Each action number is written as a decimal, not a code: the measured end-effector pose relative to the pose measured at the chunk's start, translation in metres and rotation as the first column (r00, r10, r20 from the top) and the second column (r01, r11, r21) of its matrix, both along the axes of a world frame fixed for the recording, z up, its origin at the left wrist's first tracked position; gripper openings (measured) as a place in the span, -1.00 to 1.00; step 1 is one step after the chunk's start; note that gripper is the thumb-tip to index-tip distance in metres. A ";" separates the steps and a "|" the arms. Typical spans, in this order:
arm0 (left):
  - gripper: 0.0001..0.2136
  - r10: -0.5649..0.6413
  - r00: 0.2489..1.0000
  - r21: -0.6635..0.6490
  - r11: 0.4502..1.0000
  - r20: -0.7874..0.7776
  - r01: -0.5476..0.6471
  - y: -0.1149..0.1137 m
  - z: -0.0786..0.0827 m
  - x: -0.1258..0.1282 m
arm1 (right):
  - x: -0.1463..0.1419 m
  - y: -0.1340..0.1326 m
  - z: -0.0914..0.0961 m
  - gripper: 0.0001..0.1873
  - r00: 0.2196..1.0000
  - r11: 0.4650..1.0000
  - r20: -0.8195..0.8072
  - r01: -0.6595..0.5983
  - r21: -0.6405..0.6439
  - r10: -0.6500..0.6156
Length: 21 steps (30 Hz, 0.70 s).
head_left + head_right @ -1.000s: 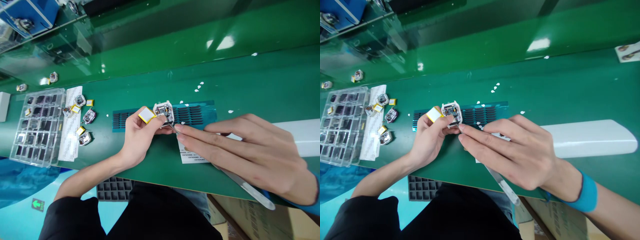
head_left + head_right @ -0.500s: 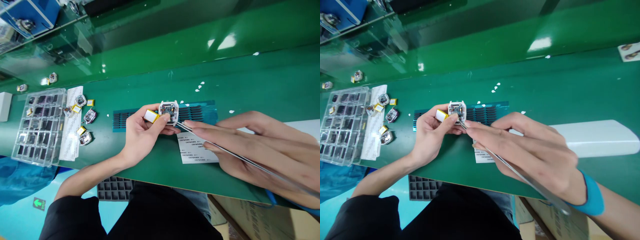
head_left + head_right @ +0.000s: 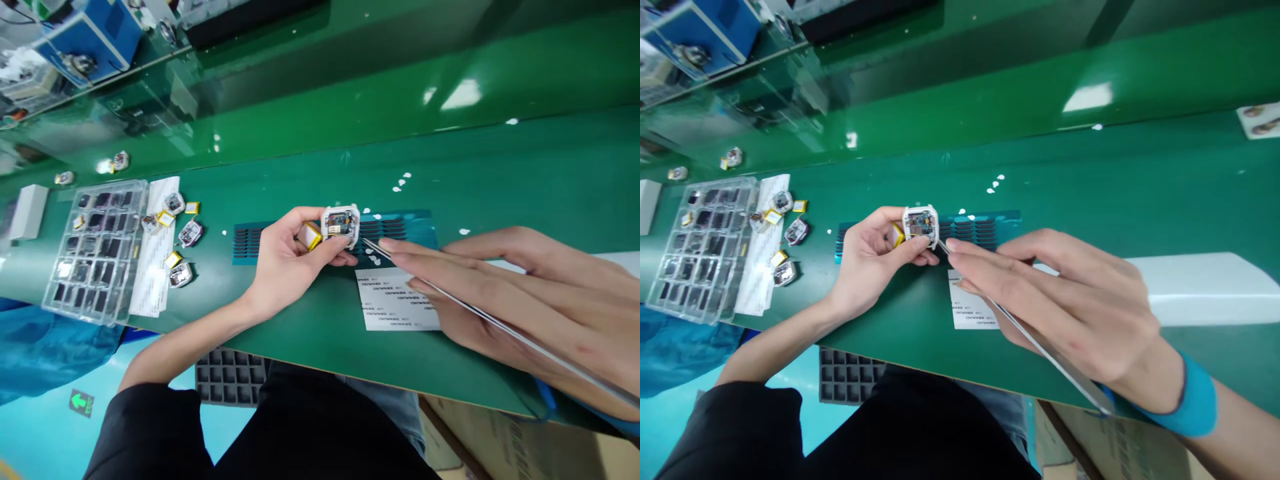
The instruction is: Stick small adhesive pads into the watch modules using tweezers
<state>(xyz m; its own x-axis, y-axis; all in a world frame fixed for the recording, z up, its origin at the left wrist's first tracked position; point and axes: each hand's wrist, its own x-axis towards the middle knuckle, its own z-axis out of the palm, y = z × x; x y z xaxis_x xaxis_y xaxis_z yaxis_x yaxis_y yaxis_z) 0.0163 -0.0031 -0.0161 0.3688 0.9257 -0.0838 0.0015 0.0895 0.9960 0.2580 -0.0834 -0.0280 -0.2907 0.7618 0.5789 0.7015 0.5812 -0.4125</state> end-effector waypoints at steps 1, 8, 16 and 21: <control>-0.73 0.002 0.996 0.099 0.995 -0.084 0.007 0.010 0.000 -0.001 | 0.000 0.003 0.002 -0.50 0.998 0.997 0.041 -0.039 0.060 0.037; -0.68 0.362 0.519 0.530 0.819 -0.774 0.219 0.154 -0.003 -0.023 | -0.002 0.001 0.016 -0.43 0.961 0.929 0.255 -0.192 0.316 0.111; -0.69 0.495 0.192 0.531 0.799 -0.847 0.282 0.153 0.033 -0.123 | 0.001 0.004 0.005 -0.40 0.959 0.927 0.256 -0.203 0.315 0.123; -0.76 0.340 0.227 0.404 0.832 -0.913 0.381 0.084 0.049 -0.192 | 0.003 0.002 -0.002 -0.56 0.947 0.902 0.276 -0.256 0.346 0.163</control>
